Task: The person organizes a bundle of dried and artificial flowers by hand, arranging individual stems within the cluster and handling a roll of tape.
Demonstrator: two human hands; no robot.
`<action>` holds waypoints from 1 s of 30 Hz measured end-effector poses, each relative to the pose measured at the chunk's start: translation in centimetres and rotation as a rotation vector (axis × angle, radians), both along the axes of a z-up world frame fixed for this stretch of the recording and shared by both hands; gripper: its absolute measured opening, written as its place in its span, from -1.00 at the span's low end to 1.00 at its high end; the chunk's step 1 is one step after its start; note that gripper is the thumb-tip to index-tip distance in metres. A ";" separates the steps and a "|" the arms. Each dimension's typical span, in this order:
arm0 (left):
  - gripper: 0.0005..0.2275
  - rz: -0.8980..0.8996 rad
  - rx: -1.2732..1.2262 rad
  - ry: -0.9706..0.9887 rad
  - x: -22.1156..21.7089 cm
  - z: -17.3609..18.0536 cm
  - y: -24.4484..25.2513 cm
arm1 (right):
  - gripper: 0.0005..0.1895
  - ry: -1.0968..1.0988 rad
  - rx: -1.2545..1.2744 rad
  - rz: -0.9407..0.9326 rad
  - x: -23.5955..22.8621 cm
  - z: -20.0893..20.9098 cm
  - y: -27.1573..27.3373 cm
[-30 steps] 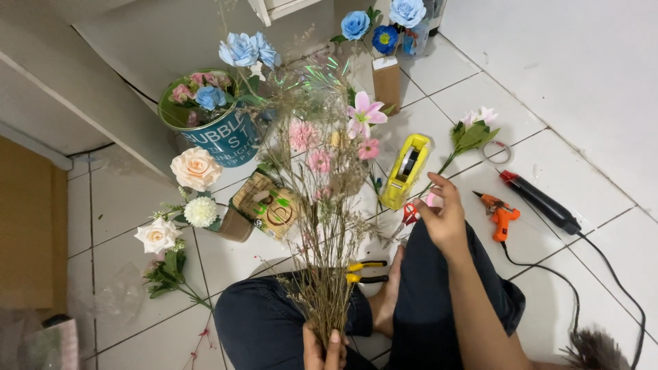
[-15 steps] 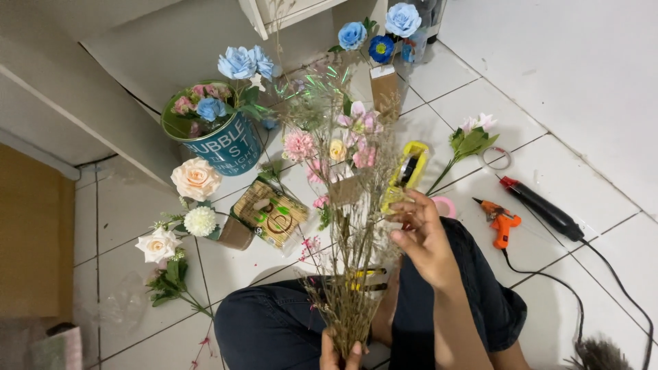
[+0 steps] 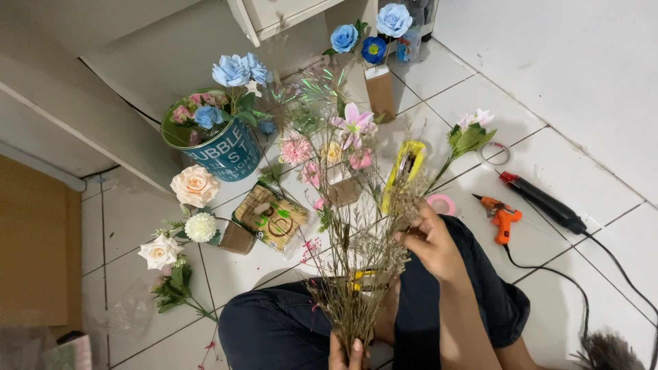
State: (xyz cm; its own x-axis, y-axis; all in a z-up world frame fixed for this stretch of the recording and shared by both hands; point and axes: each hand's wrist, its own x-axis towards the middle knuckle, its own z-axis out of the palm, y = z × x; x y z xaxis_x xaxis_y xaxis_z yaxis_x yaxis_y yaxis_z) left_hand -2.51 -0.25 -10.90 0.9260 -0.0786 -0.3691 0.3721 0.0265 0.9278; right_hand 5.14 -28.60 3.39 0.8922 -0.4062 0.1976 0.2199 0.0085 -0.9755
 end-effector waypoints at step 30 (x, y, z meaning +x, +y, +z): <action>-0.54 -0.235 0.645 0.079 -2.0 -6.8 -0.3 | -0.79 -0.106 -0.696 -0.756 -1.0 5.5 2.4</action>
